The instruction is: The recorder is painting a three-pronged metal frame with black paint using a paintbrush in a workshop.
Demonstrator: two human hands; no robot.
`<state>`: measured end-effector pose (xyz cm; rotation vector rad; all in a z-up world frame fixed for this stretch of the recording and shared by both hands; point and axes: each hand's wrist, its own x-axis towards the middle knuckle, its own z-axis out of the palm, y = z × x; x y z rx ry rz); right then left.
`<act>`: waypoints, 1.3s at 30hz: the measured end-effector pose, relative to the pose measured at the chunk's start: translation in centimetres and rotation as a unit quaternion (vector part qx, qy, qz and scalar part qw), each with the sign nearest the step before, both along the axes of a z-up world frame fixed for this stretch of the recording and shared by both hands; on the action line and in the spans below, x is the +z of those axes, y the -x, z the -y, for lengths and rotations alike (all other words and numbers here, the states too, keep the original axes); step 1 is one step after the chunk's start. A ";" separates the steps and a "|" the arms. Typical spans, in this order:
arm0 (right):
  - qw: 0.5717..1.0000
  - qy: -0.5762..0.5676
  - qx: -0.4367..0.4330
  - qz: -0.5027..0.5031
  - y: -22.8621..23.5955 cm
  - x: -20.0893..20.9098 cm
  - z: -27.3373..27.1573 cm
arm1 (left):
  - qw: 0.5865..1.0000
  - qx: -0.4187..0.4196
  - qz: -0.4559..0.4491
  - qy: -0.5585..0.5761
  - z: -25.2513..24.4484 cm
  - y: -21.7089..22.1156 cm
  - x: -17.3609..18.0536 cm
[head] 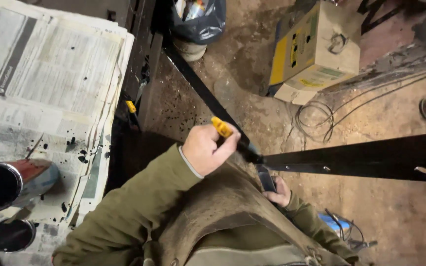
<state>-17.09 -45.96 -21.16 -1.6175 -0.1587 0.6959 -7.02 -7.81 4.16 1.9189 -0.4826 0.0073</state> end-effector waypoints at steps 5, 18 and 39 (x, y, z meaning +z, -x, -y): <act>1.000 0.012 0.008 -0.002 0.3 0.8 -0.4 | 0.997 0.015 0.051 0.061 1.0 0.2 -0.3; 1.000 -0.006 -0.006 0.001 0.0 1.9 -1.8 | 0.987 -0.009 0.160 -0.030 0.6 -0.1 -0.5; 0.999 0.032 0.022 0.012 -0.1 0.3 -1.0 | 0.991 0.076 0.081 -0.074 -1.7 -2.1 0.2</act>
